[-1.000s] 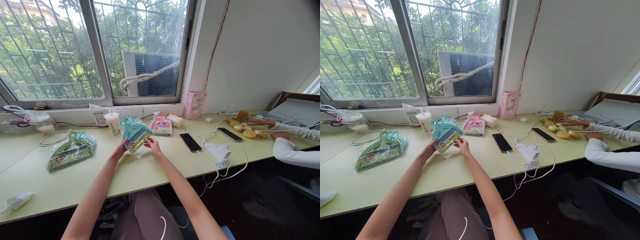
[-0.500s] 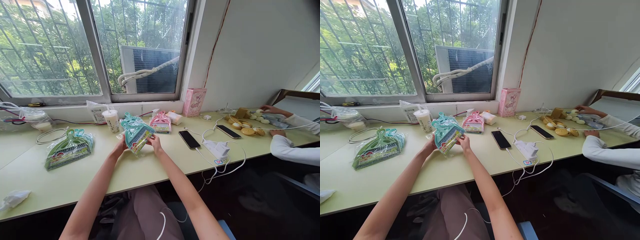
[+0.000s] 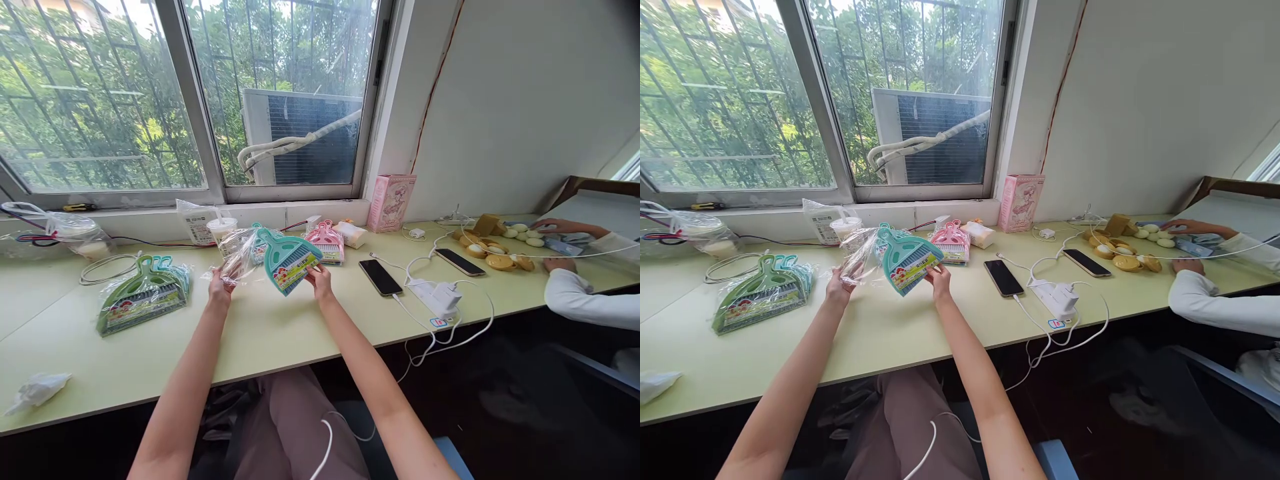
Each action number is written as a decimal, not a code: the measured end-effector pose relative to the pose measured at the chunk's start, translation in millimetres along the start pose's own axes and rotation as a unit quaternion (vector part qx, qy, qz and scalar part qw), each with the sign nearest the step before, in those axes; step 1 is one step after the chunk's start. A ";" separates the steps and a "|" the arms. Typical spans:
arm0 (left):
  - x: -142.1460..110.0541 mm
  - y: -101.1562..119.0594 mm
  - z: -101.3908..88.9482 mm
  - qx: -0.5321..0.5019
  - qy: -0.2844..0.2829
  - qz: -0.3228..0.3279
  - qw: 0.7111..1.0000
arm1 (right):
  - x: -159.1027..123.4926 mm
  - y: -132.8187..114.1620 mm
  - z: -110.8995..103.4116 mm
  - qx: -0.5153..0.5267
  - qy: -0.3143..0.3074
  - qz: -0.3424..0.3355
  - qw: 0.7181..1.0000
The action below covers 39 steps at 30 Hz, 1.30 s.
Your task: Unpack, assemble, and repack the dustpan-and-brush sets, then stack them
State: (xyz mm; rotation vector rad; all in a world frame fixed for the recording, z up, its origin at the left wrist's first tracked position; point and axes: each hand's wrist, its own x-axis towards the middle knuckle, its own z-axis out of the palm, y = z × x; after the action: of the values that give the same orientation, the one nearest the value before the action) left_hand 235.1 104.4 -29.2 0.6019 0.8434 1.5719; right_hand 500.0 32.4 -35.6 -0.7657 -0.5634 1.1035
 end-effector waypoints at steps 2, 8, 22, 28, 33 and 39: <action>-1.4 -0.9 0.9 0.028 0.005 -0.004 1.000 | 2.8 -1.5 -2.7 0.016 0.040 -0.016 0.999; -5.2 -0.1 -0.9 0.105 0.008 -0.001 0.994 | 11.9 -7.6 -14.7 0.086 0.159 -0.030 0.983; -59.8 -13.2 40.1 0.295 -0.116 0.242 0.917 | -2.5 -2.8 0.5 0.044 -0.063 -0.008 0.997; -58.7 -34.3 49.9 0.193 -0.184 0.040 0.963 | 0.7 4.0 4.2 -0.106 -0.057 0.033 0.992; -46.3 -23.8 42.9 0.123 -0.115 0.065 0.983 | 7.3 -11.9 -15.3 -0.400 0.158 -0.096 0.898; -50.3 -10.6 46.6 0.029 -0.096 0.006 0.995 | 8.1 -14.5 -40.1 -0.635 0.173 -0.163 0.735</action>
State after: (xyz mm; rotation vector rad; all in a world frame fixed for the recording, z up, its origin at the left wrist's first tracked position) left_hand 286.3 64.1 -5.6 0.7891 0.7429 1.4777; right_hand 540.8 25.9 -48.9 -1.9179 -1.0803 0.0621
